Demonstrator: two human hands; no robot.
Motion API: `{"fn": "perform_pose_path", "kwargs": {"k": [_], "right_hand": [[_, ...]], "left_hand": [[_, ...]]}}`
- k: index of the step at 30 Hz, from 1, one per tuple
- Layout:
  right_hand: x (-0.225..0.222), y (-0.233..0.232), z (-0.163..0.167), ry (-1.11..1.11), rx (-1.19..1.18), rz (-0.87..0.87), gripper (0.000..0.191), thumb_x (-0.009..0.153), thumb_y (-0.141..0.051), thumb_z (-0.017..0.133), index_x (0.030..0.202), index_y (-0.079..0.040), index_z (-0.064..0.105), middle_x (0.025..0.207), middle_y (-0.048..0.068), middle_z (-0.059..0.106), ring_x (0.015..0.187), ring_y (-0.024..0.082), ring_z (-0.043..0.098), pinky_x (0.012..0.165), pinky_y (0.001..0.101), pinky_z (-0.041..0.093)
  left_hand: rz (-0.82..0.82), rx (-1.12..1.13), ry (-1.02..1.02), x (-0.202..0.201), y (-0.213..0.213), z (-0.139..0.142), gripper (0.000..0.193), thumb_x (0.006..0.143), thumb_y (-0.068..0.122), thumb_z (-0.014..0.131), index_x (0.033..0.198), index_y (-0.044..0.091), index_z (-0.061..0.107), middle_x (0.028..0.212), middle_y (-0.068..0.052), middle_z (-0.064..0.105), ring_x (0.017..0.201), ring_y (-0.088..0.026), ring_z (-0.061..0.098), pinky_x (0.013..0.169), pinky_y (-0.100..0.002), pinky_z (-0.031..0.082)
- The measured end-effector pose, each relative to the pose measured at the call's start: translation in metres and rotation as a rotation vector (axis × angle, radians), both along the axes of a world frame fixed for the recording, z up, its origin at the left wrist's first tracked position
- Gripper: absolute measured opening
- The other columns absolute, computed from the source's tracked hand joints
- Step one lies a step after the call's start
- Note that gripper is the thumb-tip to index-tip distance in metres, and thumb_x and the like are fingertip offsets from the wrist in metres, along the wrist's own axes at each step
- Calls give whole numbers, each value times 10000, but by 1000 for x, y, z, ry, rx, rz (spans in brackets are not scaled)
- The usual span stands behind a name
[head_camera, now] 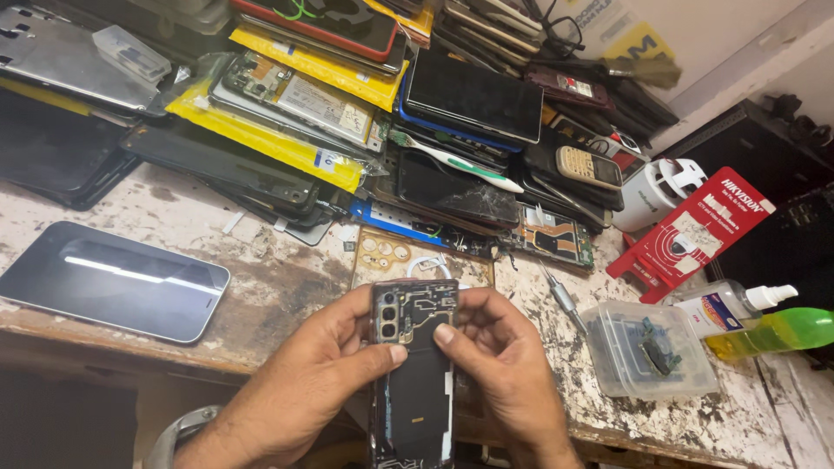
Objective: The person handles a disassembled smartphone motherboard, peeling off a black adhesive strip and repositioning it on the circuit board. They then attach a small black component to the board and press it into place.
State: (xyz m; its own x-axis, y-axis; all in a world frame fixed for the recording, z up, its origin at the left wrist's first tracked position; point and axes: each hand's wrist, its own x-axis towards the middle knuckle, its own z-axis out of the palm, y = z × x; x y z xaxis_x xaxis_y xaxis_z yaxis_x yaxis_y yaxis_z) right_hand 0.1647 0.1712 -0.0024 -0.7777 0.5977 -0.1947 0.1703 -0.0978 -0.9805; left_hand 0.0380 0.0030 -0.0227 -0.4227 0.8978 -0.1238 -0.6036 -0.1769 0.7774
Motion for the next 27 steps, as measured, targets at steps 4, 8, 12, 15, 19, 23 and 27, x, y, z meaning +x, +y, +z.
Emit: {"fn": "perform_pose_path", "kwargs": {"k": [4, 8, 12, 15, 19, 23, 27], "right_hand": [[5, 2, -11, 212, -96, -5, 305, 889, 19, 735, 1153, 71, 594, 917, 94, 643, 811, 149, 636, 752, 298, 558], [9, 1, -13, 176, -120, -95, 308, 873, 3, 709, 1157, 59, 606, 914, 120, 670, 831, 170, 670, 789, 329, 569], [11, -2, -12, 192, -164, -66, 303, 884, -1, 685, 1169, 55, 596, 972, 151, 705, 886, 183, 694, 823, 343, 567], [11, -4, -12, 230, -175, -37, 293, 892, -1, 673, 1170, 50, 595, 1006, 154, 713, 913, 189, 698, 847, 347, 573], [13, -5, -13, 238, -188, -50, 286, 897, 13, 670, 1168, 37, 579, 1012, 160, 709, 926, 187, 695, 858, 343, 571], [14, -7, -16, 251, -163, -61, 300, 895, 30, 671, 1182, 36, 581, 1024, 151, 695, 928, 181, 689, 855, 338, 565], [15, -7, -18, 252, -164, -83, 305, 891, 25, 674, 1181, 27, 582, 1021, 142, 690, 928, 179, 688, 852, 337, 564]], "left_hand": [[36, 53, -36, 2, -1, -1, 519, 874, -34, 622, 1390, -1, 570, 1183, -95, 730, 1003, -126, 690, 855, -283, 586], [54, 31, -47, 12, -1, -5, 508, 867, -22, 645, 1370, -17, 578, 1154, -110, 729, 929, -132, 718, 785, -279, 613], [79, -69, -43, 16, -2, -4, 373, 884, 24, 683, 1248, -56, 671, 1042, -111, 764, 856, -107, 724, 725, -266, 613], [108, -142, -23, 17, 0, 1, 291, 894, 73, 679, 1152, -45, 743, 933, -70, 784, 768, -90, 709, 660, -253, 591], [118, -176, 28, 17, -1, 7, 281, 903, 97, 659, 1138, -9, 770, 864, -41, 785, 717, -66, 692, 622, -245, 576], [145, -150, 94, 20, -1, 7, 237, 934, 98, 665, 1089, -40, 779, 845, -48, 767, 715, -56, 668, 614, -238, 560], [131, -161, 83, 20, 0, 3, 241, 924, 95, 662, 1104, -31, 760, 877, -51, 777, 748, -64, 692, 637, -243, 581]]}}
